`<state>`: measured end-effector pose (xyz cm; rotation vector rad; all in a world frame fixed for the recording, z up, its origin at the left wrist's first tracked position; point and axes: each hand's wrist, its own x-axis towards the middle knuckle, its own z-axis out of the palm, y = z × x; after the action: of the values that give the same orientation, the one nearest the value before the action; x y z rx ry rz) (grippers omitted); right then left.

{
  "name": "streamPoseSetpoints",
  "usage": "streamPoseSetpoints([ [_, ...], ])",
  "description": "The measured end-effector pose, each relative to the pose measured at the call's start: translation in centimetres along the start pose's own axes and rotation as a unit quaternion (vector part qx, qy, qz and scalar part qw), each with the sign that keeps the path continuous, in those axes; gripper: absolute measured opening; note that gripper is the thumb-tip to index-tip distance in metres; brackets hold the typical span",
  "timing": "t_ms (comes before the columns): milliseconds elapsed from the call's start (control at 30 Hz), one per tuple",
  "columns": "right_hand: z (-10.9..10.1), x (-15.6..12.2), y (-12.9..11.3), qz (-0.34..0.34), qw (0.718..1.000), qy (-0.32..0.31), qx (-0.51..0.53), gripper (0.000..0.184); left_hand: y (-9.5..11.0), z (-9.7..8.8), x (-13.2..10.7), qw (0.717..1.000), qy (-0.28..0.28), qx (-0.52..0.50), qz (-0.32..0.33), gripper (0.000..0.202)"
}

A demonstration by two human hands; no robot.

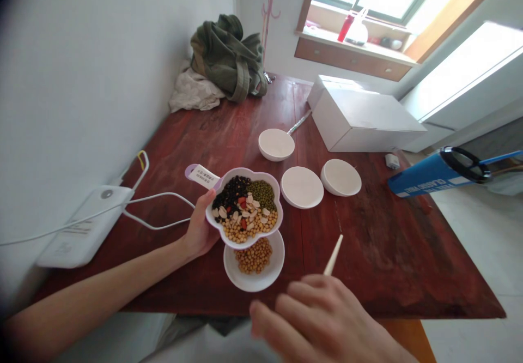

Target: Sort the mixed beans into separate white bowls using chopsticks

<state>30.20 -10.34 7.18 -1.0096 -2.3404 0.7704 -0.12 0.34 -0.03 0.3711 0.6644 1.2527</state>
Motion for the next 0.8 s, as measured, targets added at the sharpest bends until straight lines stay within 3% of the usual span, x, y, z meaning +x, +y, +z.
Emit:
streamPoseSetpoints([
  [167, 3.0, 10.0, -0.5, 0.02, 0.977, -0.151, -0.15, 0.013, 0.2, 0.2, 0.4, 0.997, 0.047, -0.031, 0.054, 0.054],
  [267, 4.6, 12.9, -0.1, 0.023, 0.942, -0.247, -0.225, 0.006, 0.2, 0.0, 0.7, 0.994, 0.071, -0.05, 0.07, 0.05],
  [400, 5.9, 13.0, 0.5, 0.025, 0.902, -0.316, -0.293, 0.019, 0.0, -0.4, 1.0, 0.993, 0.066, -0.069, 0.075, 0.055],
  [800, 6.1, 13.2, 0.4, 0.06, 0.889, -0.338, -0.304, 0.024, 0.1, 0.0, 1.0, 0.991, 0.06, -0.082, 0.082, 0.051],
])
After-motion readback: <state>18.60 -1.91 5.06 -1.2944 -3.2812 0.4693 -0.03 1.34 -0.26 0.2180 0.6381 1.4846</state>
